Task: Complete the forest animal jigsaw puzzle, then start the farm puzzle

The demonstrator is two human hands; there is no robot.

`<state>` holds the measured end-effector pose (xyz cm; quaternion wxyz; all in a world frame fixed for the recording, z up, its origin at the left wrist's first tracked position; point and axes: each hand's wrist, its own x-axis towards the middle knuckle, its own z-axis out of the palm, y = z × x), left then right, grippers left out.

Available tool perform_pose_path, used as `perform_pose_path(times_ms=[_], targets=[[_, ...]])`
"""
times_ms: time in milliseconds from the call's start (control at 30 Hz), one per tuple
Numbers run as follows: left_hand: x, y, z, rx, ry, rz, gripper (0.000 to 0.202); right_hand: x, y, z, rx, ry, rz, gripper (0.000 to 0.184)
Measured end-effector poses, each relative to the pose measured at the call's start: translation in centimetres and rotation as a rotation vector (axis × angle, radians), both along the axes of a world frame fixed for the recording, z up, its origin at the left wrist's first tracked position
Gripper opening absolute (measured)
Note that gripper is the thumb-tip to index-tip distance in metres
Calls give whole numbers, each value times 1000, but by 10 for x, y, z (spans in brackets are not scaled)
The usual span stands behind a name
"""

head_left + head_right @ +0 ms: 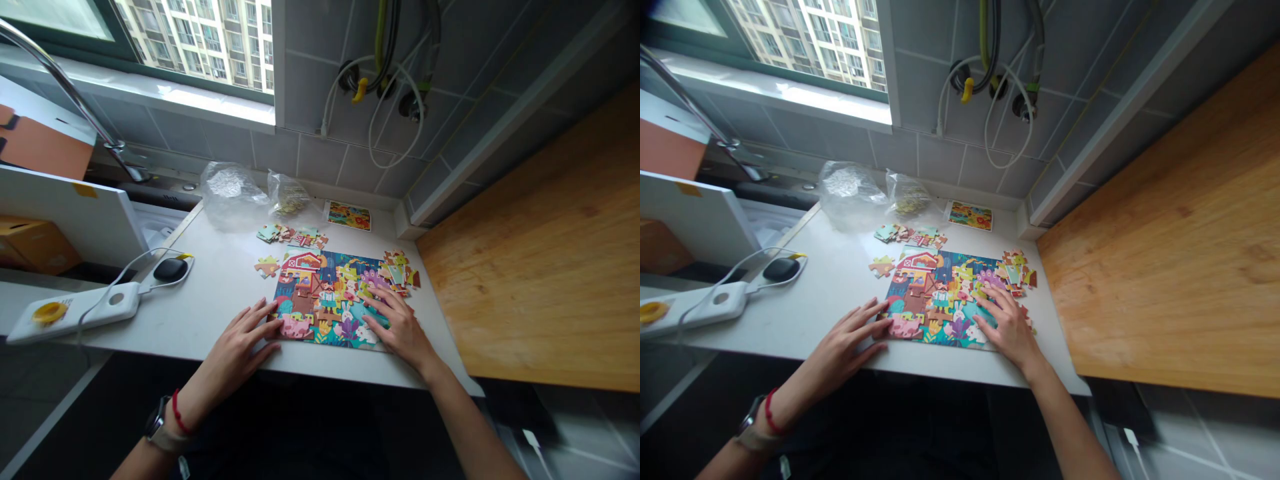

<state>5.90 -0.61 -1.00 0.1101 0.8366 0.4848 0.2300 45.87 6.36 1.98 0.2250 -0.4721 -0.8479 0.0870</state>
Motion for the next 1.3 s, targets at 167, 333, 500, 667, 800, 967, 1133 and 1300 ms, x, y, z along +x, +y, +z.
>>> perform_pose_path(times_ms=[167, 333, 500, 667, 800, 967, 1133, 1300], targets=[[0, 15, 5, 0, -19, 20, 56, -28, 4, 3, -2, -108, 57, 43], [-8, 27, 3, -51, 6, -2, 67, -43, 7, -7, -54, -175, 103, 39], [-10, 25, -1, -37, -39, 7, 54, -44, 5, -11, -79, -161, 109, 40], [-9, 24, 0, -32, -49, -9, 59, -44, 6, -11, -65, -146, 121, 39], [-10, 24, 1, -58, -87, -14, 64, -43, 8, -11, -66, -135, 130, 38], [-9, 20, 2, -34, -154, 11, 65, -43, 10, -11, -70, -89, 126, 33], [-8, 16, 0, 46, -226, -35, 41, -43, 10, -11, -96, -70, 112, 37], [-8, 15, 2, 62, -256, -71, 28, -47, 9, -8, -92, -66, 103, 45]])
